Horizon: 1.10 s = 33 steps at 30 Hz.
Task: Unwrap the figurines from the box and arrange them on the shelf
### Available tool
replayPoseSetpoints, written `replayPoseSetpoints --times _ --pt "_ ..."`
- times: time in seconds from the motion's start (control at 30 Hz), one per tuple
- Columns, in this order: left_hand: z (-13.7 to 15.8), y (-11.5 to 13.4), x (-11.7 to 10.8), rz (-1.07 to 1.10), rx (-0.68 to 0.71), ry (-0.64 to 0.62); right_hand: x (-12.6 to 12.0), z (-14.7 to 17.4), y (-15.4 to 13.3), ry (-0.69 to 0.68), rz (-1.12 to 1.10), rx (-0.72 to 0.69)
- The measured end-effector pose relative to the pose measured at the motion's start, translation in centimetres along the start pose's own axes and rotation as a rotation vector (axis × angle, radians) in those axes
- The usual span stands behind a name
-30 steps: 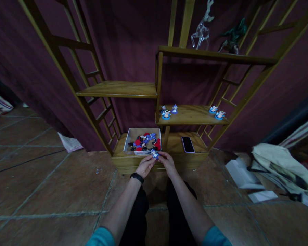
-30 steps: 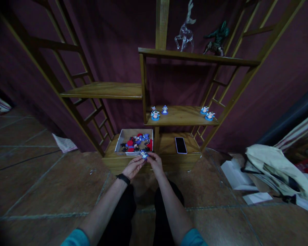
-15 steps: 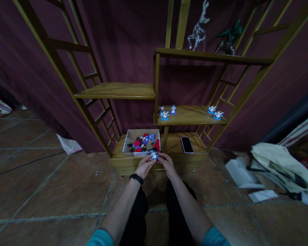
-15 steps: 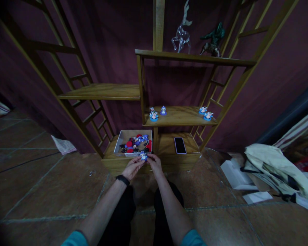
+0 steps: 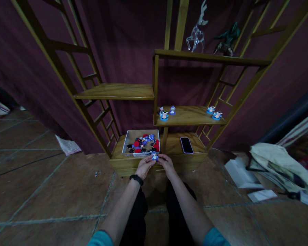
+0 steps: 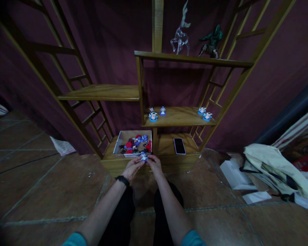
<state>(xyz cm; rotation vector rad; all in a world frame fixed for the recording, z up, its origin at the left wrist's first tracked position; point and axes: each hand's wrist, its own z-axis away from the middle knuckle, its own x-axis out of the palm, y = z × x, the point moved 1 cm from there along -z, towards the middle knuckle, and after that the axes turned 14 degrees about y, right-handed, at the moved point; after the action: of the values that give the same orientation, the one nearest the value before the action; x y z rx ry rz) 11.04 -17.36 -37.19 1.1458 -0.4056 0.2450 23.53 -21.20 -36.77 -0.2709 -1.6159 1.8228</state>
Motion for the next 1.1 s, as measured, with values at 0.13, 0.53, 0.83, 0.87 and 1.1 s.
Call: replayPoseSetpoints --times 0.13,0.53,0.83,0.87,1.1 --pt "-0.1 0.0 0.0 -0.029 0.029 -0.002 0.0 0.1 -0.1 0.005 -0.003 0.019" --pt "0.1 0.4 0.2 -0.150 0.152 0.041 0.1 -0.1 -0.1 0.031 0.000 0.059" --pt "-0.4 0.1 0.1 -0.271 0.292 0.021 0.0 0.2 -0.1 0.013 0.026 0.073" --pt "-0.5 0.0 0.0 -0.284 0.308 0.025 0.1 0.2 -0.2 0.009 0.021 0.076" --pt "-1.0 -0.5 -0.4 -0.326 0.382 0.008 0.4 0.8 -1.0 -0.003 -0.034 0.103"
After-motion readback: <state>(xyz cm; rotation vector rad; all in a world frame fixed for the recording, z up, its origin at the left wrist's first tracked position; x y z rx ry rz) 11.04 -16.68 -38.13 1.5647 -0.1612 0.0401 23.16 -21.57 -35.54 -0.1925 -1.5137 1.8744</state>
